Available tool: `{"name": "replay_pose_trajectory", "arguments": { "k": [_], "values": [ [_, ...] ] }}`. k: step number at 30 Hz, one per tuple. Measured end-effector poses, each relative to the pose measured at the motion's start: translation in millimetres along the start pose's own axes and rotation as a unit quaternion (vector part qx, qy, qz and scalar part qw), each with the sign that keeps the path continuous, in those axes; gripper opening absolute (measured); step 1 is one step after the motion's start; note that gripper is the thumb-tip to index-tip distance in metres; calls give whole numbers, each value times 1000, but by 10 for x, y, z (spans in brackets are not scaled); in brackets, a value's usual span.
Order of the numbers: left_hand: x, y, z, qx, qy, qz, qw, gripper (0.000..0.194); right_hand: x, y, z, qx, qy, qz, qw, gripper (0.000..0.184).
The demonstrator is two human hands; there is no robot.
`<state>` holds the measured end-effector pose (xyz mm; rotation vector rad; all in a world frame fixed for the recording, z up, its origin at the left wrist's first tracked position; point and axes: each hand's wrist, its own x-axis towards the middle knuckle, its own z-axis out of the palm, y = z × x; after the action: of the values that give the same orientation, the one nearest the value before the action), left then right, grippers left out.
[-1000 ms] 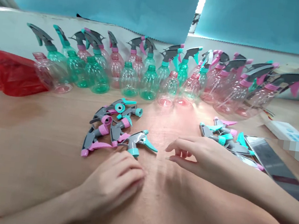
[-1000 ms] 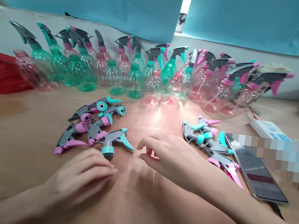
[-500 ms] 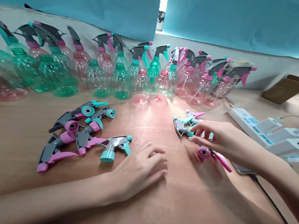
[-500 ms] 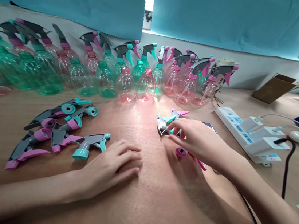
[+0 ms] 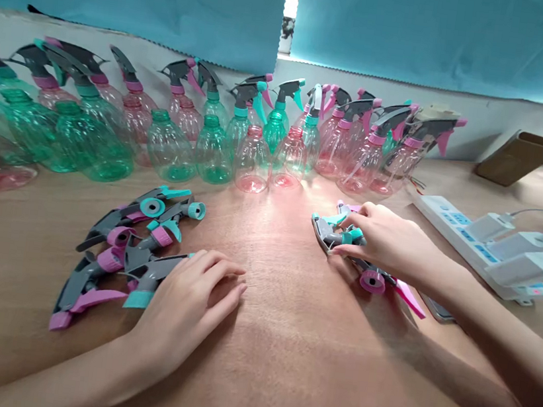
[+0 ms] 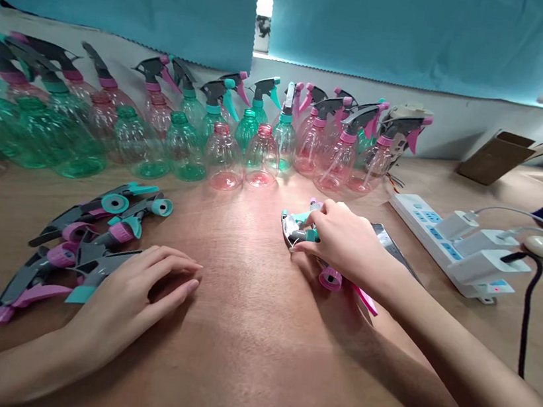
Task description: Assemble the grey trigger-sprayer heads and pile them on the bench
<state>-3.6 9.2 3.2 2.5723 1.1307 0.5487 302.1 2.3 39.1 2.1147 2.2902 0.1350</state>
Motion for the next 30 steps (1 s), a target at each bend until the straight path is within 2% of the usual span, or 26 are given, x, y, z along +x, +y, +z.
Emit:
{"name": "replay_pose_trajectory", "arguments": {
  "k": [3,5,9,11,14,17,20,23,26,30],
  "values": [
    [-8,1,-21,7,9,-12,1000,15,-3,5,12,-8,-13,0,1000,33],
    [11,-2,-15,6,17,2,1000,13,4,-2,27,3,-23,-8,1000,29],
    [56,33,6,-21,34,98,994,13,38,-93,38,56,-32,-43,997,31],
    [80,75,12,-41,50,137,988,15,46,-191,6,91,-38,-71,993,31],
    [151,105,27,-67,93,162,980,18,35,-389,-98,144,-63,-115,981,28],
    [264,43,50,-86,136,186,969,18,28,-602,-234,208,-70,-146,965,27],
    [357,-81,55,-81,170,199,962,14,58,-784,-365,206,-54,-166,963,25],
    [365,-162,26,-96,201,200,954,16,110,-916,-467,178,-67,-161,969,26],
    [281,-130,-15,-139,183,195,954,19,141,-996,-527,175,-59,-169,968,24],
    [128,23,-39,-161,112,142,970,51,118,-1043,-549,177,-58,-160,969,25]
  ]
}}
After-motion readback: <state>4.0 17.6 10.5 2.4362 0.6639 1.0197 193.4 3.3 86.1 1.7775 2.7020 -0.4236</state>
